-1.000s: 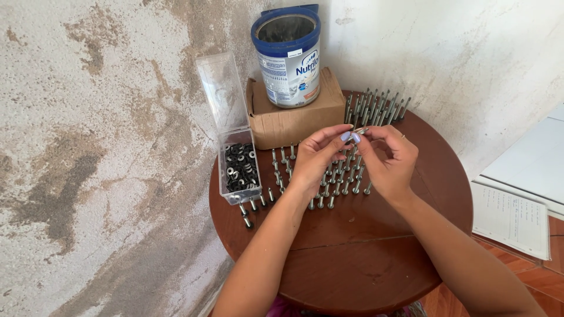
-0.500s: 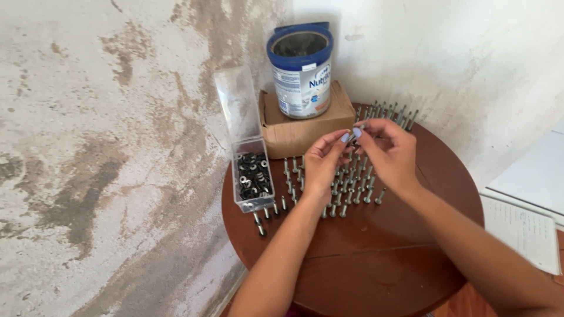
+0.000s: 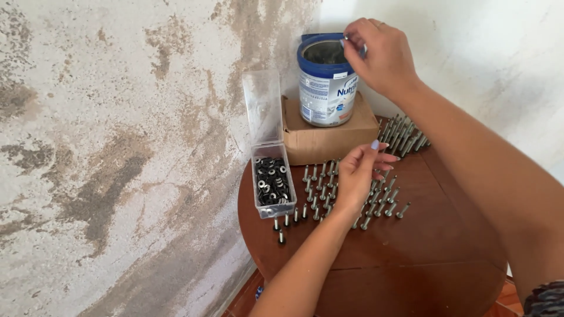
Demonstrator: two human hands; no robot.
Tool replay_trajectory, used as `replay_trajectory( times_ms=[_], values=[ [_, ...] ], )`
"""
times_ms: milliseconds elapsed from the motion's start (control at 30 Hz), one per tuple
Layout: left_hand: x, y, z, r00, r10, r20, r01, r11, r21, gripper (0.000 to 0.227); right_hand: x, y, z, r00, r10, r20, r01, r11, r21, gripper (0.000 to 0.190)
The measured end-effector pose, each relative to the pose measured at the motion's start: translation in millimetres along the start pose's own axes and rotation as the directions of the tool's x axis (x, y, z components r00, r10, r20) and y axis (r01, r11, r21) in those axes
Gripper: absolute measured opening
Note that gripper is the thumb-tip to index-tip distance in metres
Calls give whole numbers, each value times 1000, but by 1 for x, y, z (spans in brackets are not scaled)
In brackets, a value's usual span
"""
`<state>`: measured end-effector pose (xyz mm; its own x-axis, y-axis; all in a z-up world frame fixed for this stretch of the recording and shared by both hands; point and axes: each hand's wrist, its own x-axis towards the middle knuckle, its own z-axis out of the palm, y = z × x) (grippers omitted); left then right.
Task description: Manually assembling metal bolts and washers by sliding washers onto the bolt shafts.
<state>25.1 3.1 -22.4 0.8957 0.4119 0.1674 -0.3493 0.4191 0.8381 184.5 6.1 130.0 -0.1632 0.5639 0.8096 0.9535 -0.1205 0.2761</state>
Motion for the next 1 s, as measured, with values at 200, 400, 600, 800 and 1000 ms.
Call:
replay_trajectory(
  times_ms=[200, 400, 600, 800, 1000],
  values=[
    [1, 5, -2, 1000, -13, -11, 12, 999, -33, 30, -7, 40, 35, 961, 168, 219, -153, 985, -82, 16],
    [1, 4, -3, 1000, -6, -16, 6, 1000, 8, 28, -14, 31, 14, 976, 154, 155, -152, 988, -29, 19],
    [2, 8, -6, 999, 15, -43, -14, 1000, 28, 30, -55, 26, -24, 975, 175, 137, -164, 982, -91, 7],
    [3, 0, -9, 998, 59, -37, -56, 997, 60, 29, -140, 56, -31, 781, 451, 432, -401, 892, -208, 16],
    [0, 3, -10, 997, 74, -23, -71, 992, 104, 29, -177, 50, -47, 595, 549, 587, -533, 816, -222, 13]
  ],
)
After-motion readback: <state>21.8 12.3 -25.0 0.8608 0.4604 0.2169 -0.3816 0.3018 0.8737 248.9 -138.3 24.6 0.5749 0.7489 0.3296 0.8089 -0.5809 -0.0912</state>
